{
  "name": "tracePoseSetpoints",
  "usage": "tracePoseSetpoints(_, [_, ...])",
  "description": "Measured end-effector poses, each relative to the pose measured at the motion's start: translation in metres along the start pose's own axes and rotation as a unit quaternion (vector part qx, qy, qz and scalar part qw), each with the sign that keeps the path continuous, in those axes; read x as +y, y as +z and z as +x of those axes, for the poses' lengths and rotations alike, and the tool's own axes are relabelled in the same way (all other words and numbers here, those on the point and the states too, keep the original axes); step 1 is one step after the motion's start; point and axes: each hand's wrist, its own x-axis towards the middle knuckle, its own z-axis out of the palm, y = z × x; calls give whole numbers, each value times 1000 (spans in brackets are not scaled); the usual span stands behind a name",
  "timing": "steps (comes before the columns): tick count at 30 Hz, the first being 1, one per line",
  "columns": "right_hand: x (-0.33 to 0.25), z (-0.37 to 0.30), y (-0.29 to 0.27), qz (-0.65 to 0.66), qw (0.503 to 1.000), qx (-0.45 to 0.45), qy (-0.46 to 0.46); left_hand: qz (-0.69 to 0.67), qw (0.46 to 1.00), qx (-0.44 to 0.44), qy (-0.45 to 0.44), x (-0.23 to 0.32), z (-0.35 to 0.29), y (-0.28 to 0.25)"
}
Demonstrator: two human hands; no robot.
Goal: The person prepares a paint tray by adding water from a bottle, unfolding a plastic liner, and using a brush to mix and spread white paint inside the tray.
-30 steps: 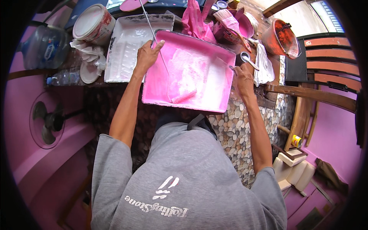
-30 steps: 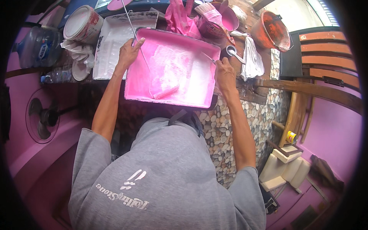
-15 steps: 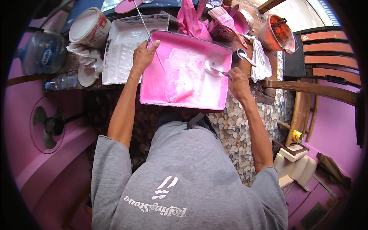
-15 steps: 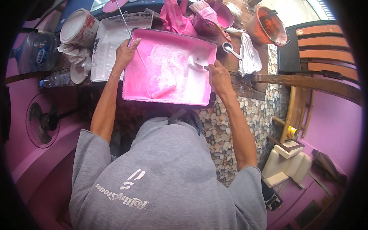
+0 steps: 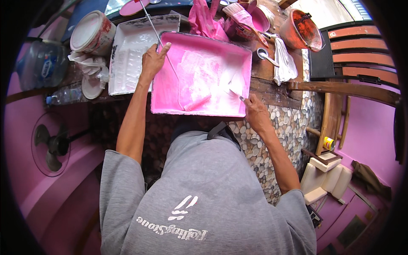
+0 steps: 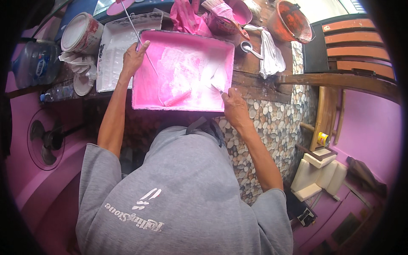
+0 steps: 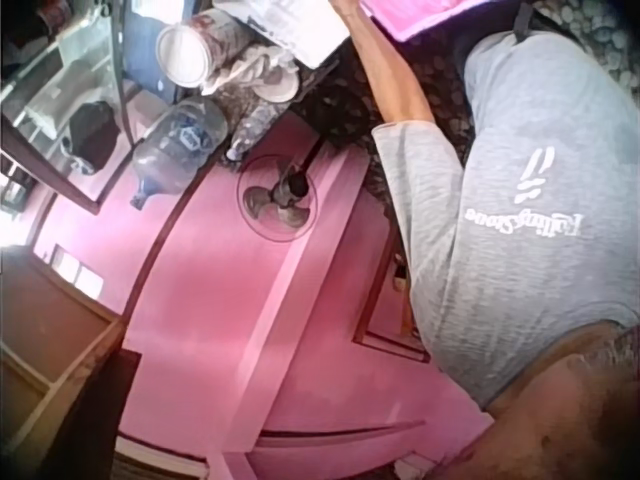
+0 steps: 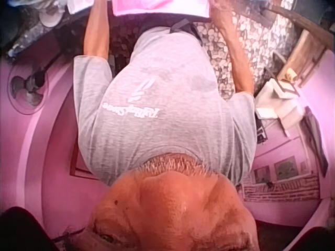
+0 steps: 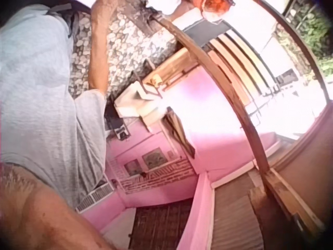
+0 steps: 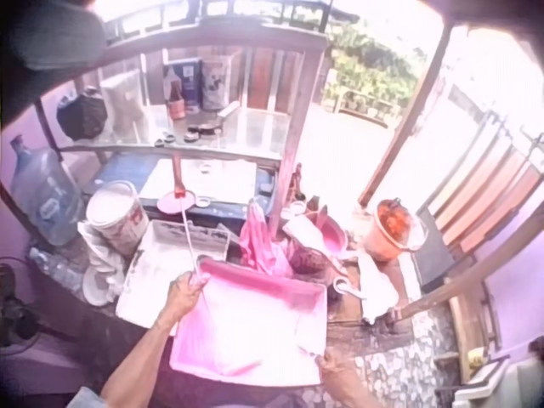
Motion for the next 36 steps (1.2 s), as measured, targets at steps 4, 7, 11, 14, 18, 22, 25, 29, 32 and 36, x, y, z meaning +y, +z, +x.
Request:
tracePoseSetpoints(4, [-9,-28,-8,35,999,-35,14,-12,1000,3,-2,0,2,3])
tracePoseSetpoints(7, [-10,-36,-17,47,997,-57,8,0,1000,0,3,-1,4,2])
tracePoseSetpoints(11, [-7,-31,-46,99,993,-41,47,2,1000,-7,13,1,6,0])
tracePoseSetpoints(14, [3,-22,-40,110,992,-57,-13,5,1000,-4,15,4,6,-1])
tracePoseSetpoints(18, [15,-4,-25,133,990,-28,-23,-27,1000,-10,10,6,6,0])
tracePoseSetpoints(22, [15,1,-32,156,988,8,18,-6,1000,3,13,-3,8,4])
tracePoseSetpoints(25, [27,2,-28,189,981,-37,-37,-25,1000,2,11,2,7,3])
tracePoseSetpoints(29, [29,12,-38,166,985,-25,33,-12,1000,-20,-2,1,9,3])
tracePoseSetpoints(32, [27,14,-39,163,986,-22,24,3,1000,-6,8,-4,11,5])
tracePoseSetpoints(36, [49,24,-27,188,980,-61,-29,-12,1000,3,18,-1,12,7])
